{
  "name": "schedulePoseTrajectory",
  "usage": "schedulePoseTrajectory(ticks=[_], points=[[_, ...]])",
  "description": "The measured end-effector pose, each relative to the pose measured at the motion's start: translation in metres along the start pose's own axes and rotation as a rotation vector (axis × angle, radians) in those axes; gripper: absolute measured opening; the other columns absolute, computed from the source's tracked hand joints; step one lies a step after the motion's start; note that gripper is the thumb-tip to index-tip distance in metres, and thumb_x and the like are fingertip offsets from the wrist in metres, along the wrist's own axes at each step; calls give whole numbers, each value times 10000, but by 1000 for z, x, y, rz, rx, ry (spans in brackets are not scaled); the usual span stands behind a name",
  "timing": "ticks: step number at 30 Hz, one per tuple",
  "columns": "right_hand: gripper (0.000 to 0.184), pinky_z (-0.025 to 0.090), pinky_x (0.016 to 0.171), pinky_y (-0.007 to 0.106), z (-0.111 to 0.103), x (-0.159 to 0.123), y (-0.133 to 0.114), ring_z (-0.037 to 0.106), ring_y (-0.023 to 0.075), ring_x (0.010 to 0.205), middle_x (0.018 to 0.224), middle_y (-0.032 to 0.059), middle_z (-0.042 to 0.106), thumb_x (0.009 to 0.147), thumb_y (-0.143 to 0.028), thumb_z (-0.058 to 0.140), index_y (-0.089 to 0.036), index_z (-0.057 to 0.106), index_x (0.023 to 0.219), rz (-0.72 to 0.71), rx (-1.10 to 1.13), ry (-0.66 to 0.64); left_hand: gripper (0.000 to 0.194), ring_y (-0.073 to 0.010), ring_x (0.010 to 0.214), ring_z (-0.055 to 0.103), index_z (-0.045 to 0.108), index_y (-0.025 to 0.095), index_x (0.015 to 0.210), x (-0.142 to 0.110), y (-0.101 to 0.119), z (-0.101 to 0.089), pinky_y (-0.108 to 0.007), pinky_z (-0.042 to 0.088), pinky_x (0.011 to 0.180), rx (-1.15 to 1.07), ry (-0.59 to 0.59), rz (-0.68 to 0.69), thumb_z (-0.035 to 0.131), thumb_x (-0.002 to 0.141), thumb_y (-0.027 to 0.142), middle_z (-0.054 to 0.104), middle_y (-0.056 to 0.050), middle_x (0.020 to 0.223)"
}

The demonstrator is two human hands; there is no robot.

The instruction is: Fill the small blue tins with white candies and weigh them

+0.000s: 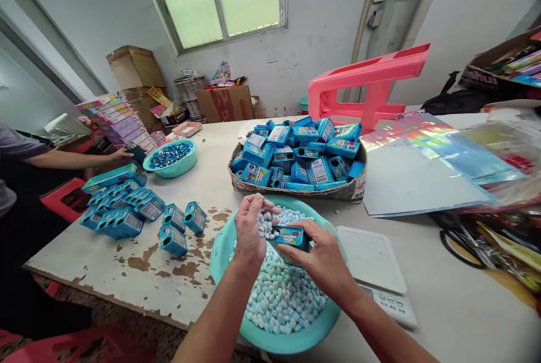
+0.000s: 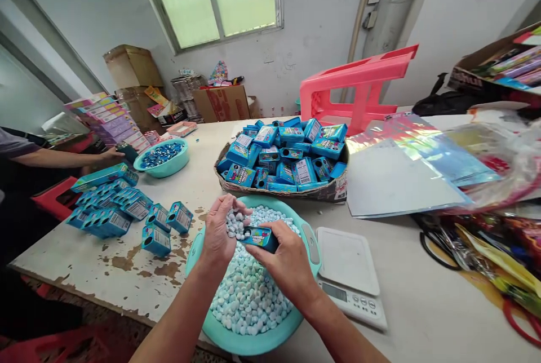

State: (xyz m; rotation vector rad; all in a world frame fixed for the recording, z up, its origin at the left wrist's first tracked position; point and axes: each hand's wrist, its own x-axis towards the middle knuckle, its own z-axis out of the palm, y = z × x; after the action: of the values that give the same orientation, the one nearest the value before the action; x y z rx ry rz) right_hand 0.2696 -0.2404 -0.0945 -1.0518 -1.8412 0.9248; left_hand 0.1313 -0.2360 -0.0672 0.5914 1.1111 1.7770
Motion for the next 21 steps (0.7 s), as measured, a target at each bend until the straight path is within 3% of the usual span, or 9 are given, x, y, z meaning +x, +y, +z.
schedulePoseTrajectory(ticks=[7, 12, 21], points=[[288, 471, 800, 352, 6, 1, 2, 602, 240, 910, 960, 23, 649, 732, -368, 731, -243, 646, 978, -30, -11, -100, 291, -91, 505, 515, 502, 174, 688, 1, -1, 3, -189, 356, 451, 76, -27, 16, 644, 758, 418, 511, 38, 581], [299, 482, 747, 337, 6, 2, 4, 604, 234, 884, 956, 17, 645, 758, -428, 696, -261, 634, 997, -13, -20, -39, 301, -77, 476, 451, 497, 173, 670, -2, 3, 5, -186, 316, 458, 92, 17, 77, 653, 757, 416, 471, 43, 509], [302, 484, 775, 333, 8, 2, 7, 603, 229, 903, 959, 8, 648, 736, -420, 709, -265, 639, 986, -12, -24, -73, 299, -78, 473, 437, 500, 169, 699, -4, 1, 5, -190, 329, 463, 139, 29, 34, 655, 746, 422, 477, 39, 513]])
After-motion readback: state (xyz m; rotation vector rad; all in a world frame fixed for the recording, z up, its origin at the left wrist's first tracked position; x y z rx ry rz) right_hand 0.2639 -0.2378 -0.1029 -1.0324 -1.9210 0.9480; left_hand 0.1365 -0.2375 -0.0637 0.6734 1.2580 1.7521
